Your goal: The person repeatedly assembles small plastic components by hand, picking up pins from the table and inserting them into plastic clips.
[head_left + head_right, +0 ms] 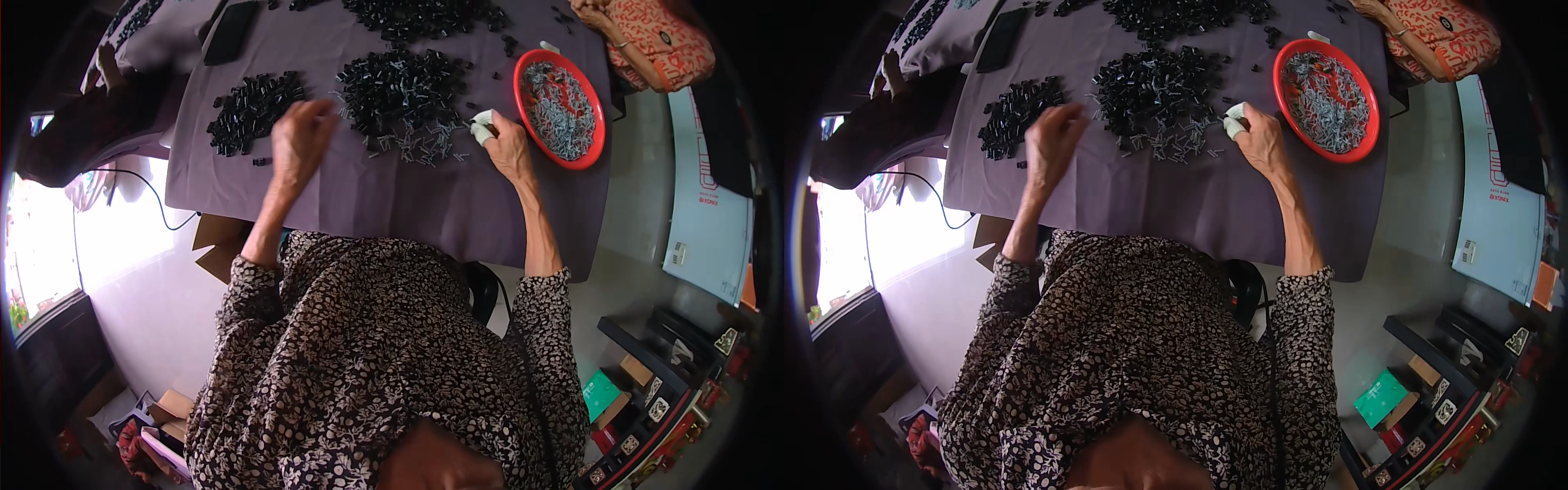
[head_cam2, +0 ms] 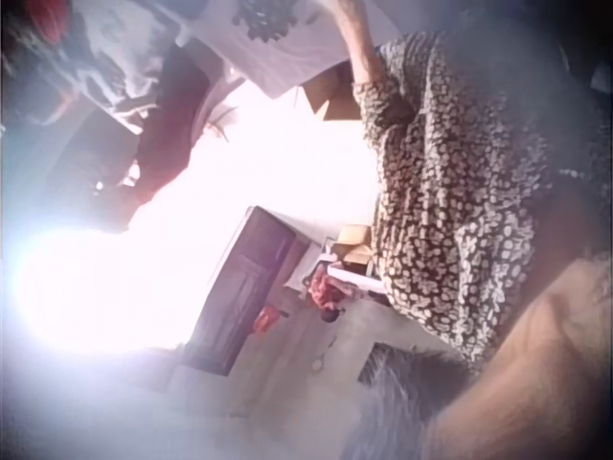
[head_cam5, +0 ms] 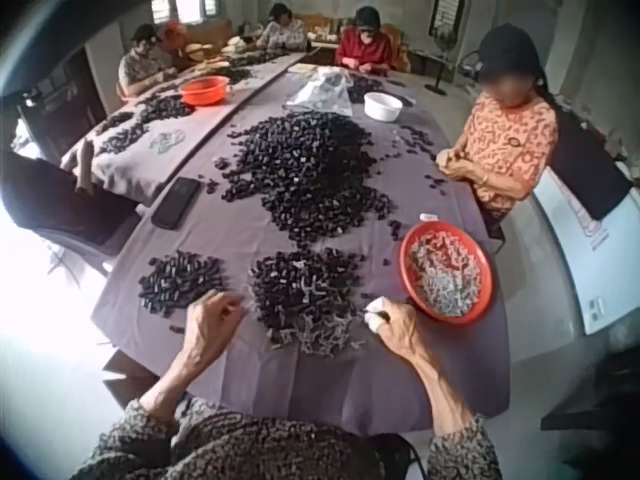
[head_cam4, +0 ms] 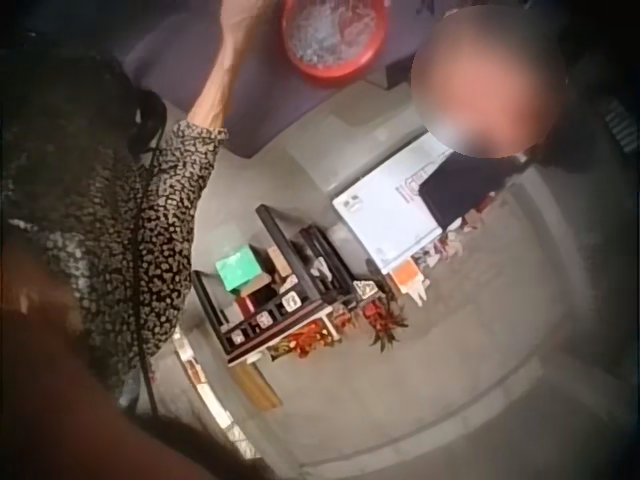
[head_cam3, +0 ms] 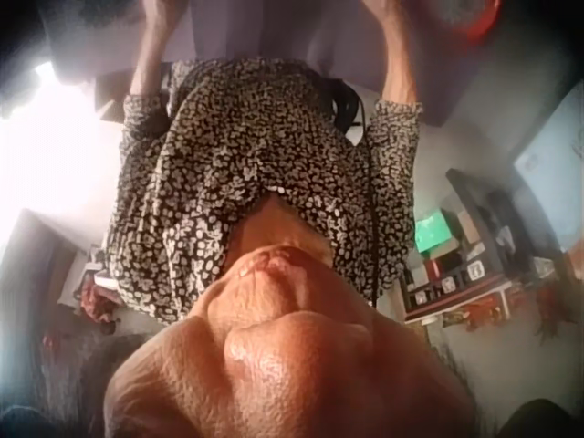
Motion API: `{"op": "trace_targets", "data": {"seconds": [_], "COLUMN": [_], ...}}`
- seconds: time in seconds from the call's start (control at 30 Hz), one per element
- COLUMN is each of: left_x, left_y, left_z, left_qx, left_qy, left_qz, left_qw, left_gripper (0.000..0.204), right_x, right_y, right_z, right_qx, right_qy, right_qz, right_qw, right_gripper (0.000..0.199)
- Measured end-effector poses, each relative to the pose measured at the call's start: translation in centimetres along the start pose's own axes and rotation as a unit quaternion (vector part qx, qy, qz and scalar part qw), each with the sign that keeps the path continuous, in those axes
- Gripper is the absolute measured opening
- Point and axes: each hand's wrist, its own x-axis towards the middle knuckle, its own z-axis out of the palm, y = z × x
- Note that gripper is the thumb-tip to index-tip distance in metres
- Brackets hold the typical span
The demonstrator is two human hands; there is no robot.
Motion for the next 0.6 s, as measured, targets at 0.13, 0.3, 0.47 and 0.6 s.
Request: {"op": "trace_targets", "data": {"seconds": [0.13,0.3,0.47,0.6], "left_x": [-0.3,-0.3,-0.7,-1.4], "left_y": [4.6,8.7,9.4,9.1], "left_z": [4.8,7.8,9.0,9.1], "left_qx": [-0.206,-0.413,-0.559,-0.595], "left_qy": [-0.112,-0.251,-0.234,-0.198], "left_qz": [-0.052,-0.152,-0.22,-0.228], "left_qw": [0.971,0.862,0.765,0.745], "left_gripper": [0.022,0.025,0.016,0.014], "right_x": [-0.9,-1.9,-2.5,-2.9], "right_y": [-0.9,-3.2,-4.9,-5.5], "right_z": [-0.6,-1.7,-2.1,-1.6], "right_qx": [0.246,0.293,0.217,0.136], "right_qy": [-0.013,-0.009,0.034,0.052], "right_qz": [0.102,0.08,0.005,-0.005], "right_qw": [0.964,0.953,0.976,0.989], "right_gripper": [0.014,0.013,0.013,0.013]}}
